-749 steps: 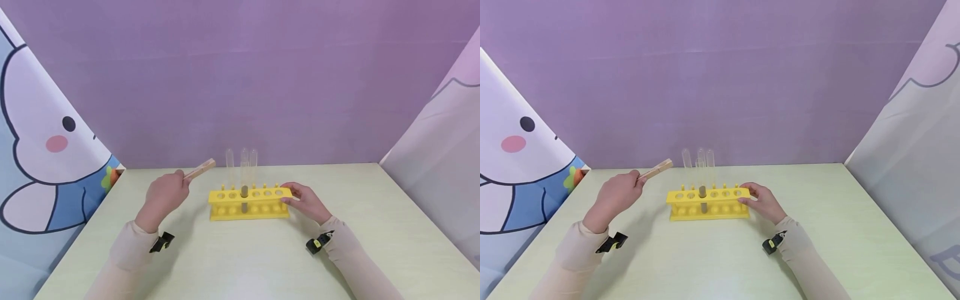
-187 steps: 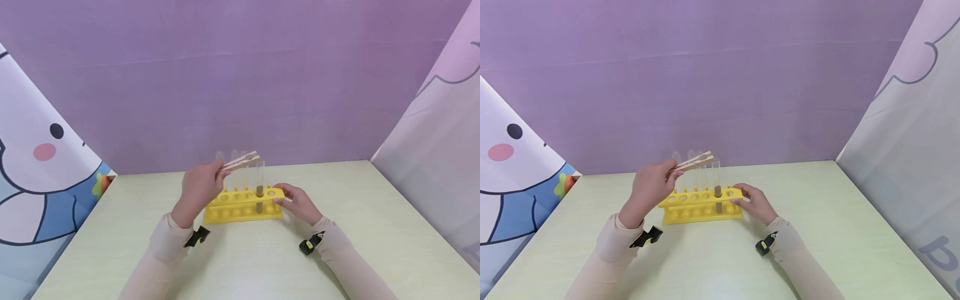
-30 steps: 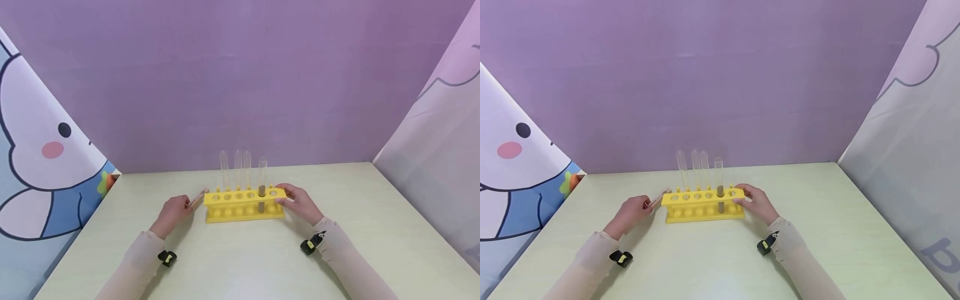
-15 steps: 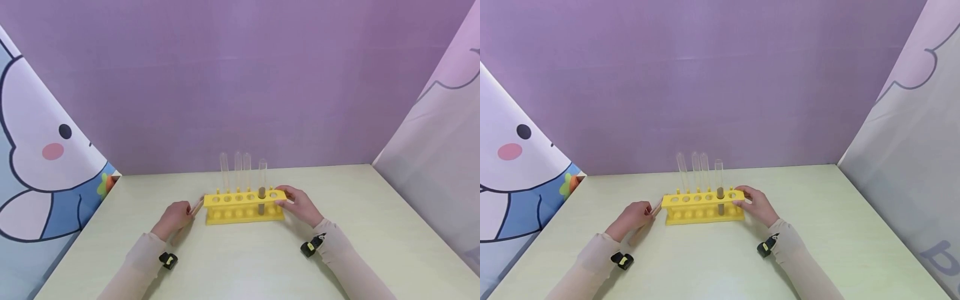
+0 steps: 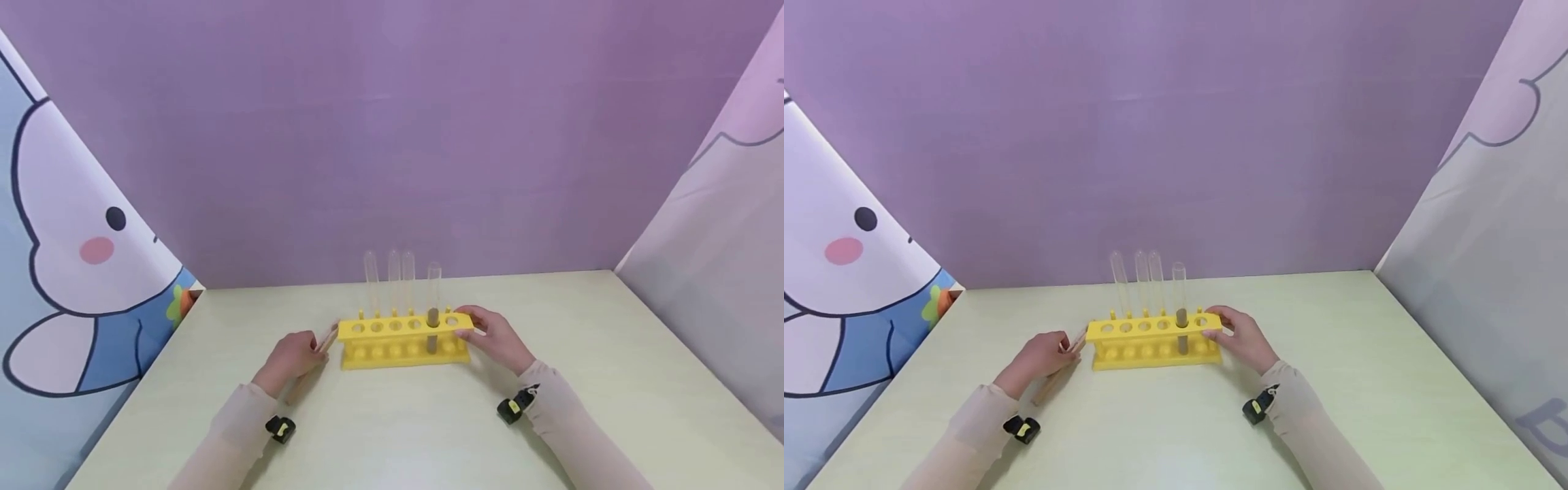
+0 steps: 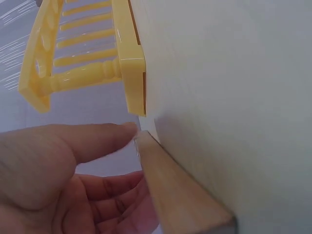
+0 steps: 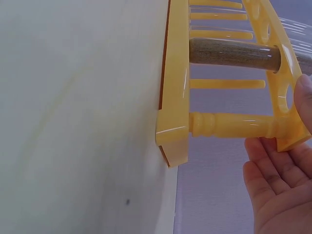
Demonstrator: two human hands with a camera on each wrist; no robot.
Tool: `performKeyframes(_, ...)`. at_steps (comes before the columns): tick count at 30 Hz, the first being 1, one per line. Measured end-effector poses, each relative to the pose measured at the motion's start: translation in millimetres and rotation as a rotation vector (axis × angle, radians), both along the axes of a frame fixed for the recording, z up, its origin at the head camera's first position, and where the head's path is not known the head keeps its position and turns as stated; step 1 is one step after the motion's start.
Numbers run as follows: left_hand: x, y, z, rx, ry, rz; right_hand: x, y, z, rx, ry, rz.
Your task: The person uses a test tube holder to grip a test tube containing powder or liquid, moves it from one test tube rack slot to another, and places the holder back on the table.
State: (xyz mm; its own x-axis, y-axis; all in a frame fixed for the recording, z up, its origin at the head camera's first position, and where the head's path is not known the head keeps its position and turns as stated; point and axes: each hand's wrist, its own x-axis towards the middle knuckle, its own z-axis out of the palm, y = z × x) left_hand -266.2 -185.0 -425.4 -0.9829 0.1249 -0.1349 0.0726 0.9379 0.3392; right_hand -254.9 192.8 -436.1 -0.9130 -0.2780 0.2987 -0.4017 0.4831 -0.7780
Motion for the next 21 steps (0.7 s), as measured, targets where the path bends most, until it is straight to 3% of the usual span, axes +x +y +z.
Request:
performKeyframes(7, 2.7, -6.6, 6.3, -0.001, 0.013, 0.046, -5.7, -0.2, -1.4, 0.009, 0.009, 0.013)
performKeyframes(14, 6.1, -16.7, 21.3, -0.004, 0.135, 0.002, -5.3, 2.7, 1.4, 0.039, 0.025, 0.021)
performKeyframes(21, 1.7, -18.1, 35.0, 0.024, 0.256, -0.040, -0.5, 14.4, 9.0, 0.126, 0.027, -0.006)
